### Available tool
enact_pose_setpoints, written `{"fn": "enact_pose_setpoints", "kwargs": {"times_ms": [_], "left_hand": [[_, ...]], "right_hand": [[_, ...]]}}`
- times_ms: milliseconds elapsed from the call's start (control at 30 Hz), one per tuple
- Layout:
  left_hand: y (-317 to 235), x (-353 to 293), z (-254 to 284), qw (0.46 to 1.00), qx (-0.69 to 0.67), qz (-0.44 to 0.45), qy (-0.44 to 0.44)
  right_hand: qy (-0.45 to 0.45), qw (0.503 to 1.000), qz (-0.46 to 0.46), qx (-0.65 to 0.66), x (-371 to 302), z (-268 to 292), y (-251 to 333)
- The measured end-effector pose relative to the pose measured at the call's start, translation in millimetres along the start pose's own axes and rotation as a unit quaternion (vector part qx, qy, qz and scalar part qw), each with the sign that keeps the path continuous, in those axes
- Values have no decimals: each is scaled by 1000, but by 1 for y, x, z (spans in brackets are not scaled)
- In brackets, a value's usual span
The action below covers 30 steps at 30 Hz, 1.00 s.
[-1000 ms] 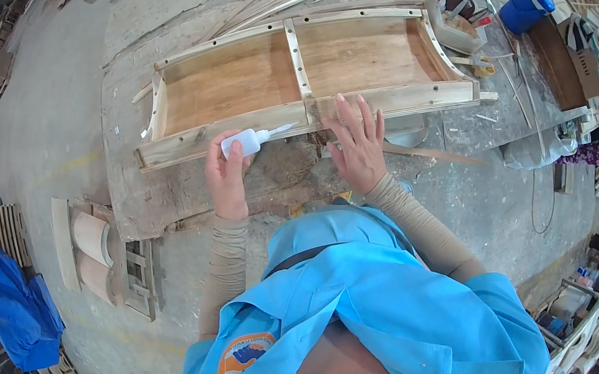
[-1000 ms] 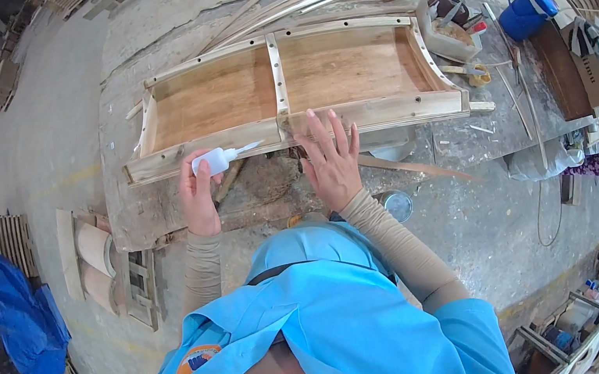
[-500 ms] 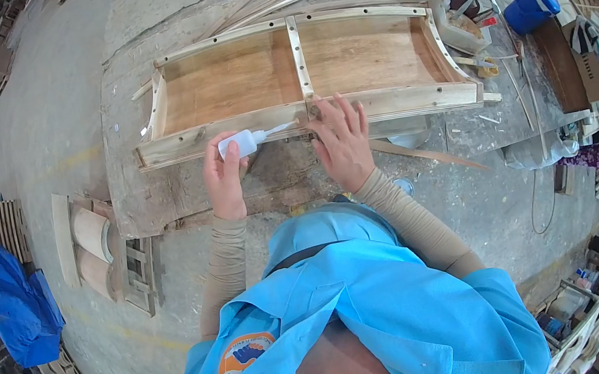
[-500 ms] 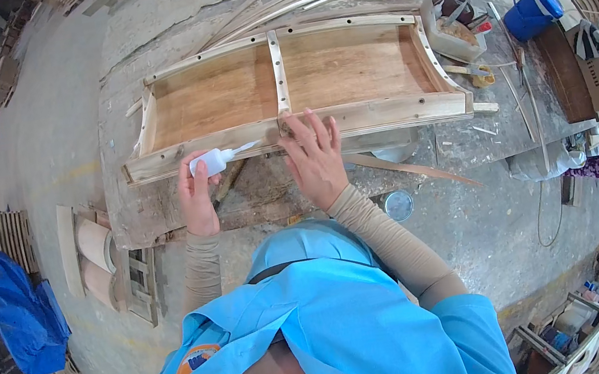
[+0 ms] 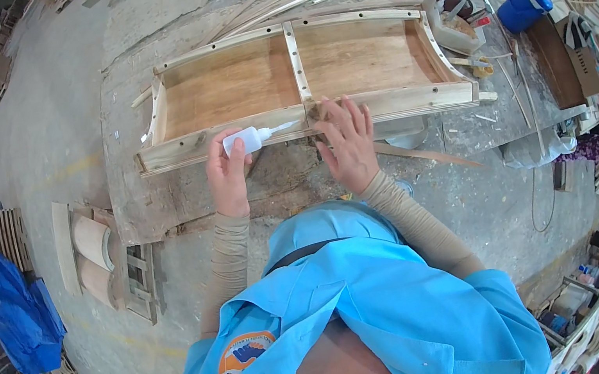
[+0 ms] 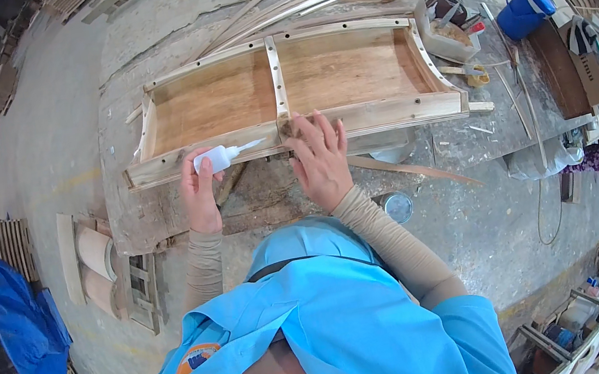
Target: The person applies glue from a white bottle into pre-drilled holes on a wooden furniture frame. They then insert small wooden dowels into the glued holes to join the frame components. The person repeats this process for multiple joints on the frame.
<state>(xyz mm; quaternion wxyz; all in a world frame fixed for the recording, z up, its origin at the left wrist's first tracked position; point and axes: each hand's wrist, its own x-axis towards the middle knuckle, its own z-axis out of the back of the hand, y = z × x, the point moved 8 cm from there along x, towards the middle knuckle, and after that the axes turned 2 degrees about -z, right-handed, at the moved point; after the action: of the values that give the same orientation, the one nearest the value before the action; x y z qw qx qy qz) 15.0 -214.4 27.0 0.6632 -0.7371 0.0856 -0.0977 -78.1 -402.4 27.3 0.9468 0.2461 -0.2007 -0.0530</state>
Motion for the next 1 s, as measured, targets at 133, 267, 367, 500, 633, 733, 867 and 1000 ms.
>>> {"fn": "enact_pose_setpoints", "kwargs": {"times_ms": [133, 267, 367, 500, 633, 733, 867, 1000], "left_hand": [[1, 1, -1, 1000, -4, -4, 2], [3, 2, -5, 1000, 6, -11, 17], [7, 0, -9, 1000, 13, -3, 26], [10, -1, -13, 999, 37, 0, 35], [7, 0, -17, 995, 82, -33, 38], [14, 2, -15, 992, 119, -31, 36], [6, 3, -22, 984, 157, -67, 41], [2, 3, -26, 977, 190, -82, 45]], "right_hand": [[3, 1000, 8, -9, 2, 7, 9], [-25, 999, -20, -7, -4, 15, -4], [-17, 999, -37, -10, -13, 19, -12], [-3, 998, -53, -39, -27, 22, -13], [15, 996, -70, -58, -37, 25, -12], [35, 994, -76, -71, -38, 24, -12], [49, 993, -71, -75, -37, 23, -11], [52, 993, -69, -75, -35, 24, -10]]}}
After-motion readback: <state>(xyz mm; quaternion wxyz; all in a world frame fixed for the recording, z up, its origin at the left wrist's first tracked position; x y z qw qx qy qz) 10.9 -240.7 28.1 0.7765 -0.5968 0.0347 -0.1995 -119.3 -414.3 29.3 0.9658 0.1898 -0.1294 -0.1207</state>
